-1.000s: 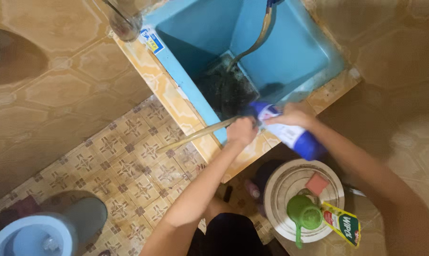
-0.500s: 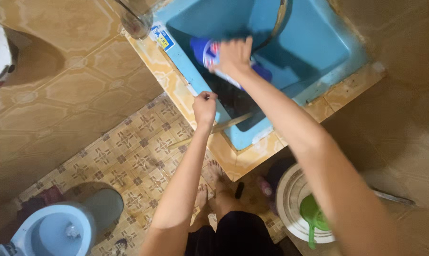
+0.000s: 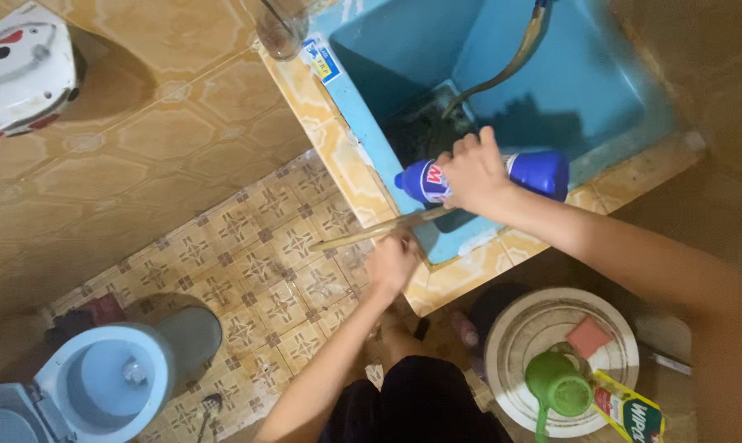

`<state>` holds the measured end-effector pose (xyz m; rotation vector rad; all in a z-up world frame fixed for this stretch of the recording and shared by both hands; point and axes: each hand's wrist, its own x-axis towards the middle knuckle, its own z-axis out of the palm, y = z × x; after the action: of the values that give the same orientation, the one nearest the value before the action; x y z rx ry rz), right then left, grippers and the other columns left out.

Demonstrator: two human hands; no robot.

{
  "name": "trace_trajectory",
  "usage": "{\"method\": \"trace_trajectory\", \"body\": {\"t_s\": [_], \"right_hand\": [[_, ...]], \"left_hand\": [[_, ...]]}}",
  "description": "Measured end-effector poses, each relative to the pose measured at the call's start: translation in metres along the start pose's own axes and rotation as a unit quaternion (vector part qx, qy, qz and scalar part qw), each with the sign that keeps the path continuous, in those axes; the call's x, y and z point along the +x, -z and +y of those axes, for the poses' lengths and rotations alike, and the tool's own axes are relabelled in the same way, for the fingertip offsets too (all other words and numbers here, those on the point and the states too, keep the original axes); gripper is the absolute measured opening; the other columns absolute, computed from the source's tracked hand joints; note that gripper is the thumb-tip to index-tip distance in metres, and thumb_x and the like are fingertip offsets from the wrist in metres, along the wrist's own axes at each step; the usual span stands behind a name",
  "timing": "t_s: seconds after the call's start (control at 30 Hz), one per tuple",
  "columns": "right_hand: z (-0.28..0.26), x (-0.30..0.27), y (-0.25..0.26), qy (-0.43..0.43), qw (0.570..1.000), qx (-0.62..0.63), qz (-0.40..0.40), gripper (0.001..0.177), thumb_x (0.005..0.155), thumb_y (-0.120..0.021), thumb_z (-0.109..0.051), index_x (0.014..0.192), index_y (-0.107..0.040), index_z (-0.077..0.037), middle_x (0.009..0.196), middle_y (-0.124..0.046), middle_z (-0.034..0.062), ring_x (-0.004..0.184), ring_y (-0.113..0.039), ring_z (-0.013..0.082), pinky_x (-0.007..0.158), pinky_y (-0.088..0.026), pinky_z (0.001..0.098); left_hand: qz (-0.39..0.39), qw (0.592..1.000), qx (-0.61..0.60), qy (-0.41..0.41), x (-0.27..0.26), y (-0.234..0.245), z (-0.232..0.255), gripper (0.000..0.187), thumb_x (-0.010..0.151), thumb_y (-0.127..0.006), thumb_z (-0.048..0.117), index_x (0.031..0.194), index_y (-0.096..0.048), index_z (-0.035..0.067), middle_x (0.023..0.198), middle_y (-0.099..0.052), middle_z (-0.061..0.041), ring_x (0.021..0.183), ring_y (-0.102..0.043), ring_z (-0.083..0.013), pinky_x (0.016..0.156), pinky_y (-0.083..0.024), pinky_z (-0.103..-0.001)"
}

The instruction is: The person cleans a bathroom by first pouring liquid cleaner from a blue bottle into the toilet bowl. Then, they use a hose to rinse a blue sink and scrub the sink's interior and rim with a brush.

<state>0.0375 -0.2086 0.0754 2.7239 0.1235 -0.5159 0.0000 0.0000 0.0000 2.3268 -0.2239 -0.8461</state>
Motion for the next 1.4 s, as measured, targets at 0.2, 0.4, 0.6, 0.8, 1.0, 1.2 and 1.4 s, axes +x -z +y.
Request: {"method": "trace_trajectory", "body": {"t_s": [0.2,0.4,0.6,0.8,1.0,1.2,1.4], "right_hand": [[0.066,0.055,-0.054,-0.262,0.884,0.385,-0.032,0.094,0.062,-0.076,-0.084,0.124,-0.071,-0.014,0.119,-0.071,0.0238,0.112,-0.067,0.0432,0.096,-0.051,0.0545],[0.152,0.062,-0.132,-0.511,0.71,0.484,-0.004,0.1,0.058,-0.078,-0.088,0.116,-0.074,-0.006,0.119,-0.073,0.0191,0.111,-0.072,0.033,0.094,-0.056,0.0432],[0.145,0.074,-0.103,-0.368,0.849,0.376,-0.051,0.098,0.056,-0.08,-0.086,0.122,-0.073,-0.014,0.121,-0.07,0.0205,0.112,-0.069,0.0381,0.092,-0.055,0.0477],[0.125,0.09,-0.094,-0.43,0.818,0.378,-0.049,0.101,0.061,-0.073,-0.09,0.124,-0.073,-0.012,0.127,-0.07,0.0189,0.12,-0.066,0.0355,0.096,-0.052,0.0473],[0.148,0.066,-0.142,-0.419,0.838,0.322,-0.133,0.101,0.051,-0.08,-0.089,0.121,-0.073,-0.016,0.122,-0.069,0.0161,0.114,-0.066,0.033,0.091,-0.05,0.0465],[0.198,0.02,-0.192,-0.481,0.798,0.326,-0.158,0.098,0.061,-0.068,-0.091,0.117,-0.079,-0.012,0.106,-0.082,0.0167,0.09,-0.085,0.0302,0.077,-0.061,0.0388],[0.166,0.05,-0.176,-0.371,0.863,0.305,-0.156,0.102,0.054,-0.075,-0.092,0.122,-0.076,-0.017,0.117,-0.075,0.0163,0.106,-0.073,0.0325,0.084,-0.057,0.0412]], "left_hand": [[0.021,0.996,0.013,-0.088,-0.004,-0.011,0.024,0.023,0.091,-0.064,0.03,0.104,-0.074,0.014,0.089,-0.076,-0.016,0.083,-0.073,-0.0375,0.079,-0.058,-0.049],[-0.005,0.998,0.016,-0.063,-0.011,-0.013,0.022,0.022,0.091,-0.063,0.032,0.103,-0.075,0.017,0.085,-0.077,-0.013,0.084,-0.073,-0.0357,0.077,-0.058,-0.049],[-0.05,0.993,0.055,-0.091,-0.017,-0.026,0.035,0.021,0.09,-0.064,0.031,0.103,-0.074,0.019,0.086,-0.076,-0.015,0.084,-0.074,-0.0345,0.077,-0.059,-0.047],[-0.063,0.992,0.068,-0.089,-0.026,-0.027,0.03,0.023,0.092,-0.064,0.032,0.106,-0.073,0.017,0.087,-0.076,-0.018,0.085,-0.073,-0.0365,0.077,-0.058,-0.048],[-0.056,0.992,0.071,-0.083,-0.025,-0.019,0.015,0.023,0.089,-0.065,0.031,0.105,-0.073,0.016,0.09,-0.076,-0.017,0.085,-0.074,-0.0348,0.078,-0.059,-0.047],[-0.069,0.991,0.072,-0.087,-0.03,-0.026,0.017,0.025,0.088,-0.065,0.031,0.106,-0.072,0.016,0.092,-0.076,-0.017,0.087,-0.073,-0.0368,0.078,-0.058,-0.049],[-0.102,0.985,0.083,-0.11,-0.038,-0.026,0.037,0.026,0.092,-0.063,0.033,0.11,-0.07,0.015,0.092,-0.075,-0.018,0.086,-0.073,-0.0373,0.079,-0.057,-0.049]]}}
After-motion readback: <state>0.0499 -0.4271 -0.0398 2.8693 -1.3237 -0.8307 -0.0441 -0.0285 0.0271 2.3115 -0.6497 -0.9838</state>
